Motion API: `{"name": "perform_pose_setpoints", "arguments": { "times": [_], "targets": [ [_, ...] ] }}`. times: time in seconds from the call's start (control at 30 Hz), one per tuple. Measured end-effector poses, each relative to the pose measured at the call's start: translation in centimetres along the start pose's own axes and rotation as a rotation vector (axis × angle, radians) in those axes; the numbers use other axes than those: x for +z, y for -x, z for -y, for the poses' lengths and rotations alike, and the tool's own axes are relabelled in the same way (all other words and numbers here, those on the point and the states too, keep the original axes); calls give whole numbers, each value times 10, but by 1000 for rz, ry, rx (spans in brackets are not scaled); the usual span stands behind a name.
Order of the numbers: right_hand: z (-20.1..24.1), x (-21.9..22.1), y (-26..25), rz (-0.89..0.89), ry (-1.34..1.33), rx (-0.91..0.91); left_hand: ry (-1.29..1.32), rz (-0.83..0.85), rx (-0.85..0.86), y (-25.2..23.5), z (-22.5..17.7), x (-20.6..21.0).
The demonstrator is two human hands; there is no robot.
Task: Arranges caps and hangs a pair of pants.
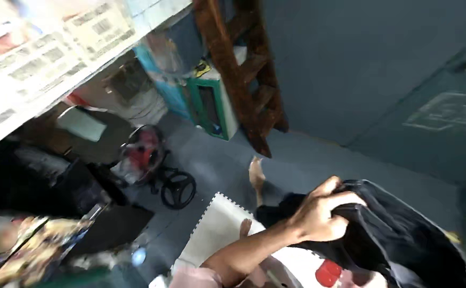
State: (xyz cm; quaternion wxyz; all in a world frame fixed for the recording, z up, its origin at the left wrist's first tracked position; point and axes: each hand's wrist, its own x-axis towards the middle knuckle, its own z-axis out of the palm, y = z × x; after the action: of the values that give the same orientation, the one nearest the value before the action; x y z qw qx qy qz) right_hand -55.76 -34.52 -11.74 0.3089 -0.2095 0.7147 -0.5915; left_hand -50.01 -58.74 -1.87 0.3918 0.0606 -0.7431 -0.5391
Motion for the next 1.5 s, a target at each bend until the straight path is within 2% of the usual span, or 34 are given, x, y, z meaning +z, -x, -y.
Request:
{"name": "perform_pose_setpoints", "arguments": {
  "times": [0.03,0.07,0.13,0.2,0.3,0.5,0.63,0.73,0.93,1.17,1.37,1.5],
  "targets": [
    [-12,4,-15,12,49,-23,8,33,-1,-5,6,-2],
    [-19,15,-29,-76,30,-18,18,72,-4,-9,12,-3],
    [-14,42,-61,-327,-184,-24,25,135,-13,-17,28,-5],
    [5,54,-94,-446,-375,-76,17,154,-1,-29,48,-10],
    [34,56,-127,-504,-396,-141,33,162,37,-58,76,-18],
    [49,25,-158,-583,-376,-321,138,274,73,-112,107,-11],
    [64,-16,-184,-649,-221,-395,269,273,24,-150,132,15],
    [83,-55,-203,-580,-177,-486,380,267,-21,-177,160,43],
    [94,-144,-252,-478,-91,-581,477,259,-22,-237,190,122],
    [98,-243,-307,-475,-85,-668,454,188,29,-302,209,226],
    [102,-302,-365,-600,-93,-668,453,167,50,-350,226,305],
    [124,-360,-398,-728,-60,-652,485,193,31,-400,240,345]
  ]
}}
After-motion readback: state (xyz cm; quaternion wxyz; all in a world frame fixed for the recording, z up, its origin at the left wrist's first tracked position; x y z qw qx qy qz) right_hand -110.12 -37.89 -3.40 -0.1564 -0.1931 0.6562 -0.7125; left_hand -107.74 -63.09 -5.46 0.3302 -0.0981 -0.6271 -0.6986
